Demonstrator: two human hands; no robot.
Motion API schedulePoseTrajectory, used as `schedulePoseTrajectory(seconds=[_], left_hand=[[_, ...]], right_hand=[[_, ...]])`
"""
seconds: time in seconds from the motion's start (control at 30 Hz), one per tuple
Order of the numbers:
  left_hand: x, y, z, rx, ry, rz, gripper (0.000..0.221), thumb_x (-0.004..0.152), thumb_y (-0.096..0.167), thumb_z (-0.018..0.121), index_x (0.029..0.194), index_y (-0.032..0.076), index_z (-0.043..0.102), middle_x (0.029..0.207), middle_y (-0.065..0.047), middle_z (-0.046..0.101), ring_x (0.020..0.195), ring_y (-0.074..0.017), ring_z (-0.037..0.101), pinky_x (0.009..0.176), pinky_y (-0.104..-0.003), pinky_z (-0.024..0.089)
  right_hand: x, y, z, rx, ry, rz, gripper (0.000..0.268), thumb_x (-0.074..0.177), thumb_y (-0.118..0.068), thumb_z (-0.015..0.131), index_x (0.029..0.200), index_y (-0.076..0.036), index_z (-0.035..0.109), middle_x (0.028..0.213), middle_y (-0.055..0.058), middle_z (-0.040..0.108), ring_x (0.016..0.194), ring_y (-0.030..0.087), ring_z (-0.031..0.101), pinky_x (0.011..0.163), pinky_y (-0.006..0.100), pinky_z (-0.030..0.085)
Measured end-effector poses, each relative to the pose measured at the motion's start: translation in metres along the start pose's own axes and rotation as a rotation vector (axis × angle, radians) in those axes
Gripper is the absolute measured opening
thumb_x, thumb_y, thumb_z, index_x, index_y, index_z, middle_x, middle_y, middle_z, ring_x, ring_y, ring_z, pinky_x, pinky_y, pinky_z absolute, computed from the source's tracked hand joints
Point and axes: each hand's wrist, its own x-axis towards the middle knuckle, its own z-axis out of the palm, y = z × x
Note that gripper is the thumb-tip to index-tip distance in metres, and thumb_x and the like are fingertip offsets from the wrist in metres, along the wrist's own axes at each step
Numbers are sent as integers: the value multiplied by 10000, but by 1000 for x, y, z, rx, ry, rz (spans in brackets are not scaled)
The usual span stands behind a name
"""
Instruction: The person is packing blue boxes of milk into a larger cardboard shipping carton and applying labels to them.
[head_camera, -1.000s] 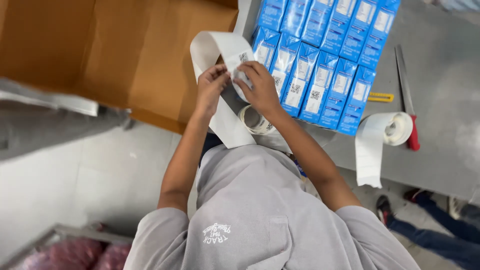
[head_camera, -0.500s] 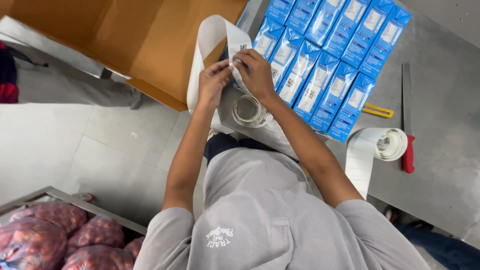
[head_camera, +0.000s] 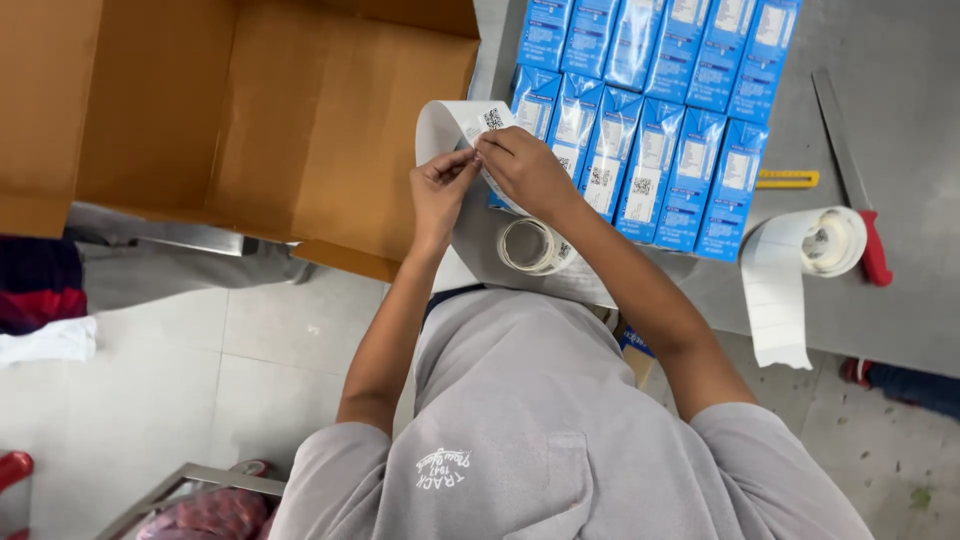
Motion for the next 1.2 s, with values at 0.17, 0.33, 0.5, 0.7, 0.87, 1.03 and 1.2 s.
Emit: schedulePoseTrajectory(seconds=[0.17,0.33,0.5,0.7,0.87,1.03,1.2], left_hand=[[6,-7,-3,149,-43,146,180,934,-72,708,1108,-91,751,1006,-71,692,880,-97,659,834,-232,554],[8,-1,-3,113,-82,86,215,940,-71,688,1144,-80,754,1012,-68,708,907,-97,661,850,-226,536],[8,14,6,42,-31,-16,194,921,-46,737,1110,-82,748,978,-61,733,880,-87,665,830,-227,541],[4,22,11,-53,23,-121,176,906,-2,758,1070,-63,735,958,-47,736,869,-78,660,818,-221,535],[6,1,5,-116,86,-192,148,960,37,749,1084,-39,725,915,-50,701,805,-99,622,743,-231,490],[-1,18,14,-441,34,-339,137,921,26,726,1051,-7,695,962,-42,727,855,-122,694,817,-273,574],[-5,25,18,-109,-3,-66,160,954,0,725,1098,-69,725,1001,-80,747,909,-116,698,858,-262,576]], right_hand=[[3,-4,2,-203,2,-117,253,875,-28,773,1104,58,710,1117,136,686,1002,278,680,876,360,581],[2,1,7,-269,26,-131,211,870,-34,797,1033,57,698,1064,136,684,946,263,672,833,354,583],[3,3,1,-59,55,17,184,899,-41,781,1048,44,714,1084,133,704,976,274,690,844,372,586],[-1,0,-1,132,86,165,138,959,-36,756,1088,10,747,1120,118,728,1012,277,715,871,367,591],[0,-21,-5,83,143,210,141,953,-44,761,1085,3,748,1132,110,723,1026,288,708,874,374,583],[-1,-28,-9,148,204,218,143,959,-26,748,1099,3,740,1128,96,714,1006,282,692,833,362,572],[3,-19,-20,145,146,181,122,947,-44,773,1064,-12,759,1044,88,711,926,259,680,778,363,556]])
